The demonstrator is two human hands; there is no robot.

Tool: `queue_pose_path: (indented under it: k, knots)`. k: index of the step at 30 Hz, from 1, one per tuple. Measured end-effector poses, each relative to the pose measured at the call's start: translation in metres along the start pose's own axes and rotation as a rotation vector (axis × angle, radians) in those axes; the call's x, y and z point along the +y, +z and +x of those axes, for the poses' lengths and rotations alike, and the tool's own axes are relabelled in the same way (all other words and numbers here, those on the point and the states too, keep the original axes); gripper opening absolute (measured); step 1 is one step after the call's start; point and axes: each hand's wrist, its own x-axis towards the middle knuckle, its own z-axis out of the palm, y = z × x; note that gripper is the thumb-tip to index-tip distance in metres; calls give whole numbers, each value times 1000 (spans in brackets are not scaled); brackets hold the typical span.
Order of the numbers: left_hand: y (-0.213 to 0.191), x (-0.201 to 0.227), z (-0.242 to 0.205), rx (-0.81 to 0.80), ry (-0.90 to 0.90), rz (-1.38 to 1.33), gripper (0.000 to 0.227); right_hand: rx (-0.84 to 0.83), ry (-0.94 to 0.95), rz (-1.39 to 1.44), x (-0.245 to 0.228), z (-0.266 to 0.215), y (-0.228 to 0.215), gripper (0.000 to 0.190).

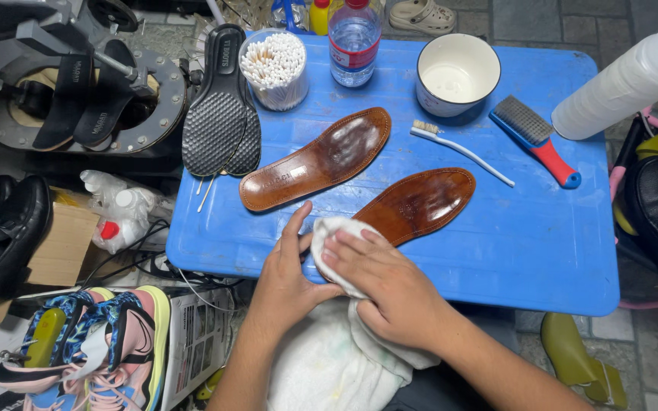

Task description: The person cleans two brown leather shoe insoles using a brush and a white cleaning solution, then wipes them with a cloth. They subsequently place the cleaned insoles into a pair of black leather shoes.

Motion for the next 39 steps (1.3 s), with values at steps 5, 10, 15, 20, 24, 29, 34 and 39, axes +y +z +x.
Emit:
queue_pose_path:
  k: [5, 10, 15, 20, 24, 29, 34, 39]
  knots:
    - [5, -4, -2, -10, -67, -53, 112, -96, -88, 150, 17, -16, -9, 68]
    - [5, -1, -1, -36, -110, -32, 121, -88, -72, 245, 45, -26, -24, 55]
    - [4, 0, 1, -66, -142, -9, 125, 55, 159, -6, 42, -22, -35, 60]
    - [5, 2, 0, -36, -122, -15, 122, 20, -24, -59, 15, -1, -16, 64]
    - [4, 3, 0, -17, -72, 26, 115, -19, -38, 24, 4, -4, -8, 62]
    - [6, 3, 2, -32, -101, -47, 115, 20, 144, -73, 21, -28, -28, 68]
    - [7, -2, 1, -20, -73, -64, 113, 60, 363, -355, 48, -47, -67, 71]
    - [9, 0, 1, -5, -104, -38, 113, 78, 423, -436, 55, -36, -64, 75]
